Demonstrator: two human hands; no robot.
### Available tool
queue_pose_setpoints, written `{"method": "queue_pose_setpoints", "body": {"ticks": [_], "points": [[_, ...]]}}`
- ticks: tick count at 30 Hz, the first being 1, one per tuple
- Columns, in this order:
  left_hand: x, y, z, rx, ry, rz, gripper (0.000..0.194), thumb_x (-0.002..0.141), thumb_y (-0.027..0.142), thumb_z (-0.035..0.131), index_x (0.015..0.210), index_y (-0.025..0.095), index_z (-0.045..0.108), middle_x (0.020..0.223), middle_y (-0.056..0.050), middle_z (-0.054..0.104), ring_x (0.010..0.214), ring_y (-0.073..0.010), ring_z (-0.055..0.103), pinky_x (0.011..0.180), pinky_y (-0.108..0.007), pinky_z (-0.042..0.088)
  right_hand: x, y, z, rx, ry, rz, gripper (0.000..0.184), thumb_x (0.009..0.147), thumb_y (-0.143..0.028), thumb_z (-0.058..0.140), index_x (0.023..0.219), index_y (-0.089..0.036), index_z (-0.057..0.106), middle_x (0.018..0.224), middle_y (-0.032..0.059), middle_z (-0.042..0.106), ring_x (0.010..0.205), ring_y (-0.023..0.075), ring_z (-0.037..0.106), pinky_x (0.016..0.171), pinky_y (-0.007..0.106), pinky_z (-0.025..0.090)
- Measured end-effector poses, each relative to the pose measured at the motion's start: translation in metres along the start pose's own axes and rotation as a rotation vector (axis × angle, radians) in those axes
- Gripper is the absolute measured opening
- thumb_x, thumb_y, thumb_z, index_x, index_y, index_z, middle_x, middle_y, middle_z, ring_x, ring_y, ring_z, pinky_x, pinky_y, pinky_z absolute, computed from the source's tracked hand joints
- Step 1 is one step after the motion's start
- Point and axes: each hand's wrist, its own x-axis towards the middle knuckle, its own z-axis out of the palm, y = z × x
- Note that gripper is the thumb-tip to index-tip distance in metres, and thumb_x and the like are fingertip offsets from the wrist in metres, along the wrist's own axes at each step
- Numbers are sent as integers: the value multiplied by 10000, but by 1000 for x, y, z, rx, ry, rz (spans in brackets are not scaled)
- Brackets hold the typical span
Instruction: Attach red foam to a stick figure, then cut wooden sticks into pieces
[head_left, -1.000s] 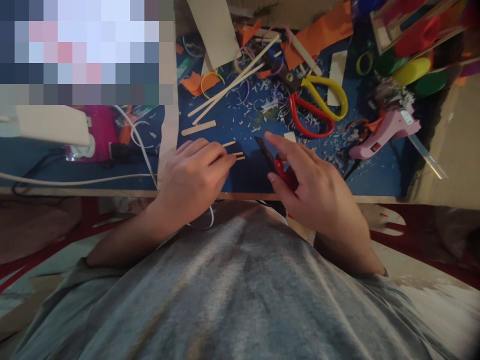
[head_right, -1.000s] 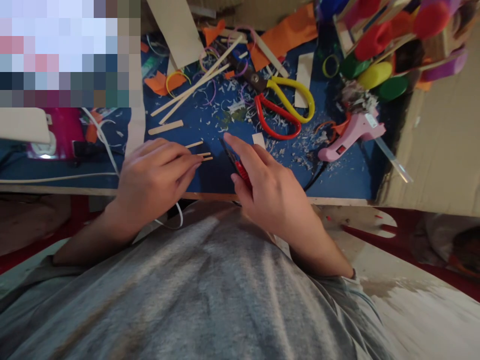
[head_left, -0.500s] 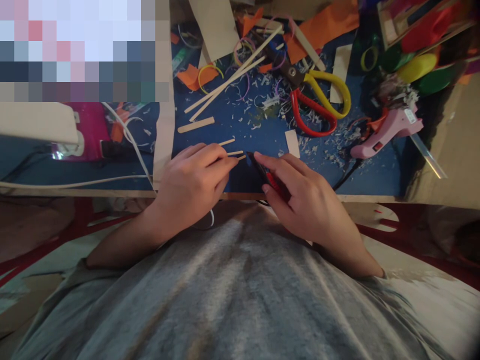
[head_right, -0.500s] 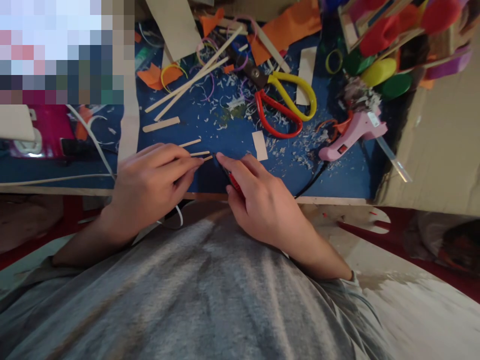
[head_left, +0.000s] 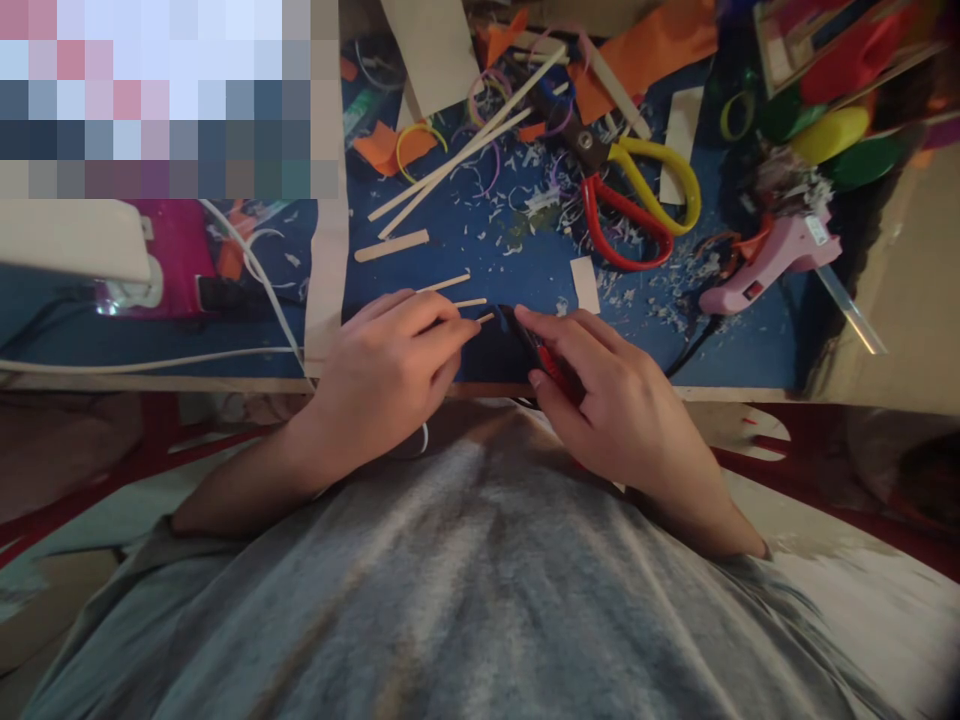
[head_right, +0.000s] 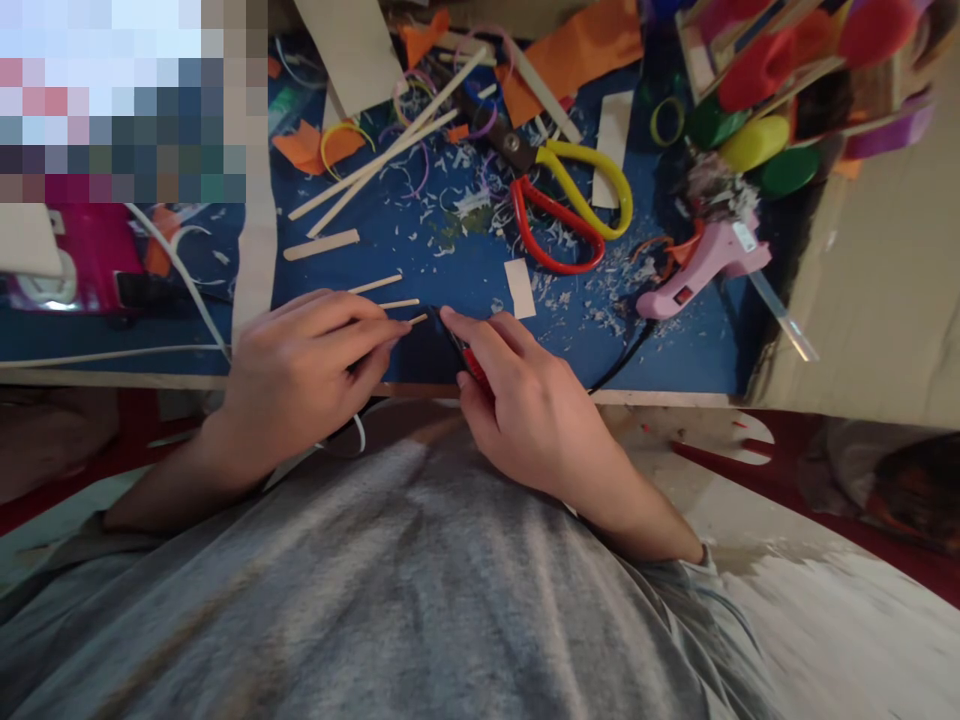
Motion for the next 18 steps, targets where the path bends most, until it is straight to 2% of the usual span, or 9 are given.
{"method": "queue_pose_setpoints", "body": {"ticks": [3, 11, 15, 18], "points": [[0, -1, 2, -15, 13, -7, 254, 1145, 125, 628, 1255, 153, 855, 1087, -79, 831, 1006, -245, 797, 912, -389, 656, -1, -1, 1, 7, -2, 4, 552, 1077, -141, 583, 1625, -114, 640, 1228, 144, 772, 1061, 288, 778, 885, 444, 682], [2, 0, 0, -19, -20, -25, 270, 1176, 161, 597, 1199, 157, 866, 1079, -88, 822, 1001, -241, 786, 882, -384, 645, -1, -4, 5, 0, -18, 24, 564, 1065, -151, 581, 1625, -186, 629, 1260, 139, 769, 1080, 303, 773, 879, 457, 692], [2, 1, 0, -9, -31, -65, 308, 1198, 232, 583, 1094, 182, 869, 966, -72, 773, 934, -221, 753, 833, -367, 625, 0, -6, 6, -10, -10, 39, 561, 1070, -162, 578, 1625, -227, 625, 1272, 131, 764, 1086, 306, 775, 900, 468, 699], [1, 0, 2, -4, -9, -60, 290, 1183, 207, 594, 1130, 187, 879, 922, -61, 741, 913, -215, 737, 808, -351, 605, 0, -8, 6, -12, -14, 39, 565, 1069, -158, 583, 1630, -216, 624, 1292, 135, 763, 1112, 308, 778, 902, 462, 701]]}}
